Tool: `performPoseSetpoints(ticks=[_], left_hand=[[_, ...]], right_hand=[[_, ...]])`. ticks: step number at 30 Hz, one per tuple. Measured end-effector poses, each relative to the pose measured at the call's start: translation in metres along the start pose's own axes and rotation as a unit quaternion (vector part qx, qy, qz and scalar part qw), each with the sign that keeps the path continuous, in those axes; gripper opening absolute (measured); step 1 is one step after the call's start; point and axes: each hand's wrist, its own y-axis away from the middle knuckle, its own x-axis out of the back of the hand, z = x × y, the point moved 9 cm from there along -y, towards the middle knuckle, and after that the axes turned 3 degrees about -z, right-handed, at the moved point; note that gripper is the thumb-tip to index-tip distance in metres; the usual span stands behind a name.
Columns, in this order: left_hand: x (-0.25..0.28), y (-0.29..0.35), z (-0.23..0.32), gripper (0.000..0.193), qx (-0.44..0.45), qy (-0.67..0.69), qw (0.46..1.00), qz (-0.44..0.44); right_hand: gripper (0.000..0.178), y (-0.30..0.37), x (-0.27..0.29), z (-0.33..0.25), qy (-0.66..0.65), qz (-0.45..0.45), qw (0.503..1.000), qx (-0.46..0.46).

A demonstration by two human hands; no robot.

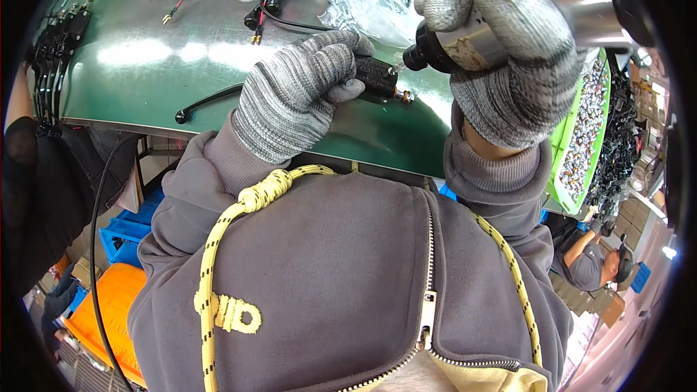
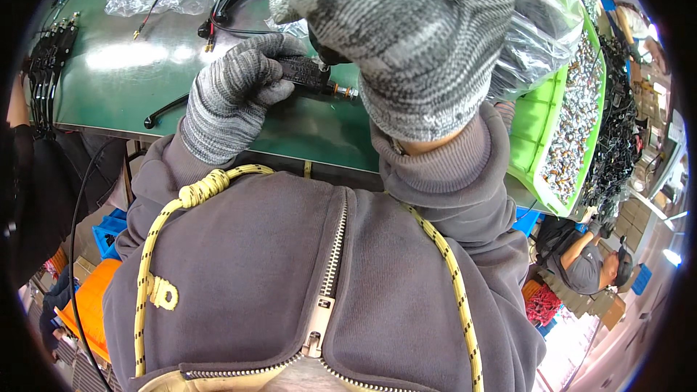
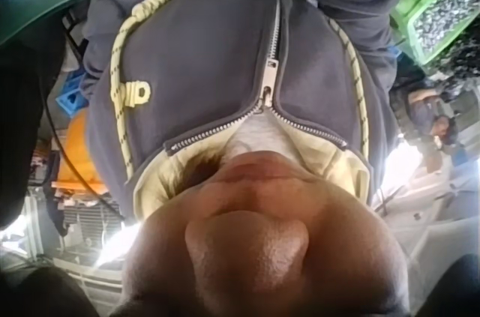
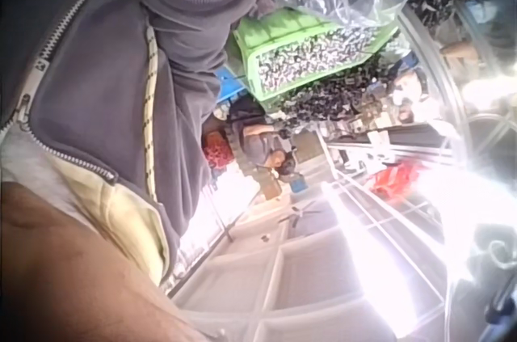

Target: The person assembles brake levers by placing reservoir covers onto master cylinders and tightening screws with a pneumatic screwdriver. The person then gathers assembled brake levers and takes bolts from a storage bin.

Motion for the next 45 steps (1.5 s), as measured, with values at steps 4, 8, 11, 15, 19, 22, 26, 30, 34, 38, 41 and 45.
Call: performPoseSetpoints(ticks=[4, 8, 11, 15, 19, 22, 26, 30, 34, 38, 41, 45], left_hand=[[0.006, -0.001, 0.002, 0.024, -0.016, 0.029, 0.999, 0.029], [0.008, 0.004, 0.009, 0.027, -0.019, -0.014, 0.998, 0.06], [0.008, 0.001, 0.006, 0.03, -0.006, -0.034, 0.998, 0.052], [0.011, 0.005, -0.003, 0.029, 0.006, -0.006, 0.997, 0.078], [0.009, 0.005, 0.005, 0.03, 0.011, 0.005, 0.998, 0.056], [0.01, 0.007, 0.001, 0.026, 0.061, 0.004, 0.996, 0.058], [0.007, 0.009, -0.008, 0.021, 0.164, 0.108, 0.98, 0.028], [0.023, 0.011, 0.017, 0.017, 0.022, 0.089, 0.987, 0.134], [0.026, 0.01, 0.023, 0.014, 0.027, 0.137, 0.979, 0.147], [0.023, 0.009, 0.027, 0.015, 0.035, 0.221, 0.966, 0.131], [0.018, 0.014, 0.022, 0.024, 0.016, 0.199, 0.973, 0.119], [0.016, 0.015, 0.025, 0.028, 0.027, 0.19, 0.976, 0.103]], right_hand=[[0.036, -0.008, -0.03, -0.052, 0.088, 0.186, 0.954, 0.22], [0.047, -0.036, -0.054, -0.063, 0.072, -0.061, 0.96, 0.263], [0.053, -0.032, -0.088, -0.08, -0.033, -0.314, 0.885, 0.342], [0.072, -0.016, -0.076, -0.096, 0.177, -0.042, 0.887, 0.425], [0.057, -0.019, -0.121, -0.101, 0.057, -0.293, 0.881, 0.367], [0.048, -0.007, -0.069, -0.134, 0.114, -0.024, 0.909, 0.401], [0.046, -0.012, -0.087, -0.126, 0.096, -0.085, 0.942, 0.31], [0.031, -0.006, -0.089, -0.11, 0.157, -0.136, 0.918, 0.339], [0.044, -0.022, -0.104, -0.103, 0.096, -0.119, 0.902, 0.404], [0.05, -0.031, -0.101, -0.102, -0.013, -0.168, 0.919, 0.357], [0.048, -0.028, -0.113, -0.101, -0.03, -0.133, 0.937, 0.32], [0.037, -0.028, -0.097, -0.076, -0.104, -0.149, 0.945, 0.272]])
